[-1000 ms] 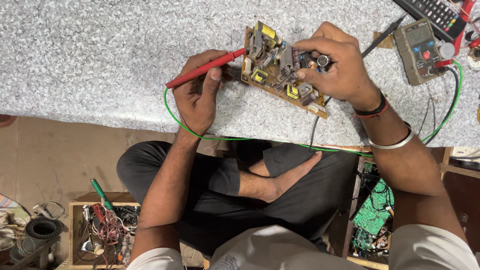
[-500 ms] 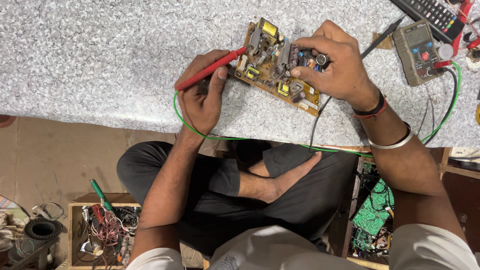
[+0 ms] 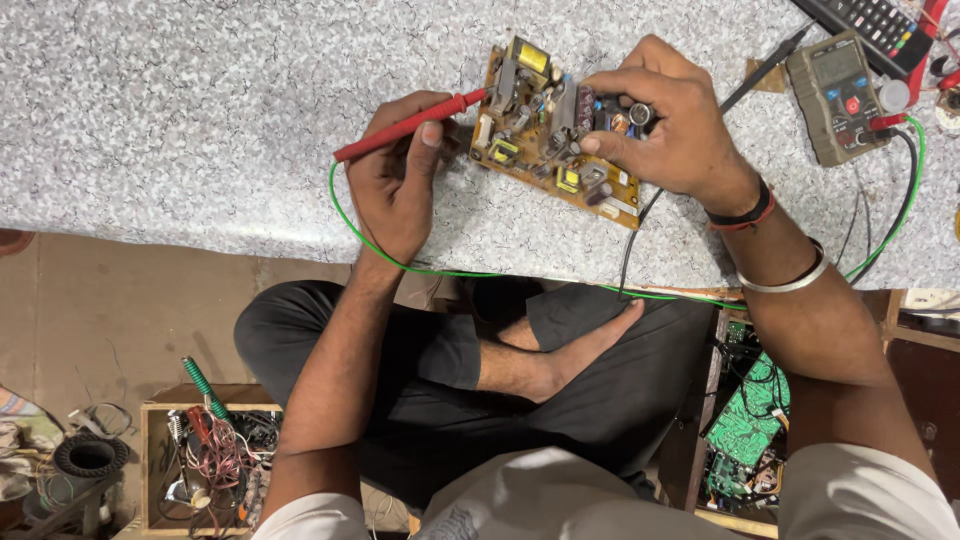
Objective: The person sits at a workbench testing circuit boards with a multimeter probe, holding each board steady with one hand while touching probe tips to components and board traces. They flip the boards over to test both sides and reposition them on the bench between tests.
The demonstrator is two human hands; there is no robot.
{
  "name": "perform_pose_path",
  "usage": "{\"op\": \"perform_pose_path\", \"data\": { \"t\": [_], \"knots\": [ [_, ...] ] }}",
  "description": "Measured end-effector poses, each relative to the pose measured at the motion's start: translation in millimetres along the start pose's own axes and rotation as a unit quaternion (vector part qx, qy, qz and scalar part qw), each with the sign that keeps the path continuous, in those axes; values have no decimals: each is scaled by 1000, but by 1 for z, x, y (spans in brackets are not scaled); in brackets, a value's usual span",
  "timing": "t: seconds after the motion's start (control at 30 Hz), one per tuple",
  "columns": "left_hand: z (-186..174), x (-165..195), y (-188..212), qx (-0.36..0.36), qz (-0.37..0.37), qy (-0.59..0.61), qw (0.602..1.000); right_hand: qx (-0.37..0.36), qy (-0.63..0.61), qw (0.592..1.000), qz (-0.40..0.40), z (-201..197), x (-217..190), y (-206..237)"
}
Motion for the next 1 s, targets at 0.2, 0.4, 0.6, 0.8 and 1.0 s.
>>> {"op": "perform_pose_path", "data": {
  "t": [0.2,0.4,0.6,0.8,1.0],
  "knots": [
    [-1,4,0,-6,-8,20,1000,-50,-135,987,64,6,15,0],
    [2,15,-2,-26,33,-13,999,-39,-593,770,234,32,41,24],
    [3,12,-7,-30,-34,-44,998,-73,-552,740,376,38,63,43],
    [10,14,-9,-85,2,-120,989,-100,-519,773,349,34,52,38],
    [9,2,-8,-64,-70,-86,992,-87,-311,895,306,12,45,28]
  ]
}}
Point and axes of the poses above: each hand's wrist, its own y-axis away from the middle knuckle, its own z-axis out of the palm, x = y × z, the point moved 5 cm from there along -y, towards the middle knuckle, and after that the axes turned 2 degrees about -x, right-handed, at the moved point
